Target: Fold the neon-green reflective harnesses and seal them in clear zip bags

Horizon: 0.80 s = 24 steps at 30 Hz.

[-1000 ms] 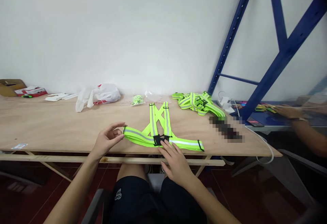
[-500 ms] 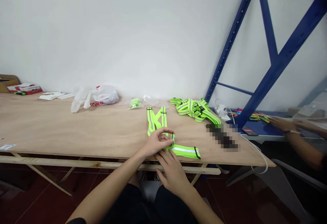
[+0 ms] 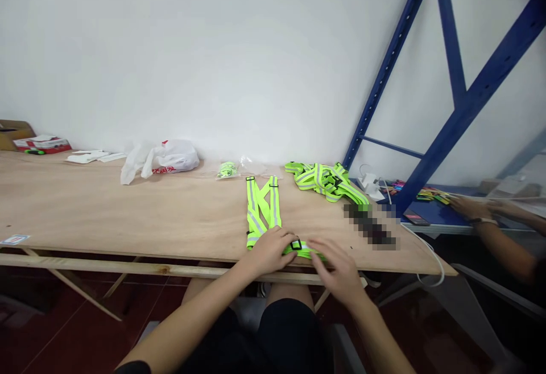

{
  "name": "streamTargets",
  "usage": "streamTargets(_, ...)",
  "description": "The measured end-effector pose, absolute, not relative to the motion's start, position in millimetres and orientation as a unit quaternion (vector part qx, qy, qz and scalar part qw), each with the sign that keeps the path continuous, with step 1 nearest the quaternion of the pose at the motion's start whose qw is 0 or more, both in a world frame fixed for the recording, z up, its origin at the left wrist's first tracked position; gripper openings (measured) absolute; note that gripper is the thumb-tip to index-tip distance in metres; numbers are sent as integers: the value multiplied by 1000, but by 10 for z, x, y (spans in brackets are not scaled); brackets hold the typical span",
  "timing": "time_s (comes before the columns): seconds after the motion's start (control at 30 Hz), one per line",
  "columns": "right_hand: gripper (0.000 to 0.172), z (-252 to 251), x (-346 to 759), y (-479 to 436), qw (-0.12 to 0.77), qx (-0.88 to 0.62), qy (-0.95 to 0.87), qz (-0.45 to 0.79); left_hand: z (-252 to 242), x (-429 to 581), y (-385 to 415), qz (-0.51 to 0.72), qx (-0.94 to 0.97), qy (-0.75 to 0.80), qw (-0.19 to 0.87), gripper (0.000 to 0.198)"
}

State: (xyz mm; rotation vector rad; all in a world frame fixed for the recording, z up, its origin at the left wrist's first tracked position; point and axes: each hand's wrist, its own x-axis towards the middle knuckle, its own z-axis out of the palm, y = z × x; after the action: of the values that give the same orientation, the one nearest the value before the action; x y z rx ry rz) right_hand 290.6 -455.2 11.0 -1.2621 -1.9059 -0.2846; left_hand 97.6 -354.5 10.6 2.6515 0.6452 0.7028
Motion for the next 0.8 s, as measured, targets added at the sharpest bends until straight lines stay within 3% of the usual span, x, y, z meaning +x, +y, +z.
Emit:
streamTargets(0.1, 38, 97, 3355, -4527, 373, -575, -724, -79, 40, 979, -3737, 235, 942, 240, 29, 40)
streamTargets(0.17, 48, 73, 3548, -4523, 334, -596, -730, -13, -14, 974, -3832, 235, 937, 258, 1, 46)
streamTargets(0.3, 44, 132, 3623, -4527, 290, -596, -739, 118, -74, 941, -3887, 220, 940, 261, 9, 60)
streamTargets(0.4, 38, 264, 3560, -4513, 281, -596, -734, 164, -63, 891, -3871, 215, 943, 252, 26, 57)
streamTargets(0.63, 57, 487, 3473, -4473, 251, -599, -732, 206, 10, 780, -3886, 210, 950, 229, 10, 58)
streamTargets(0.8, 57, 596, 3447, -4483, 325, -587, -714, 199, 0, 716, -3879, 212, 949, 231, 14, 60)
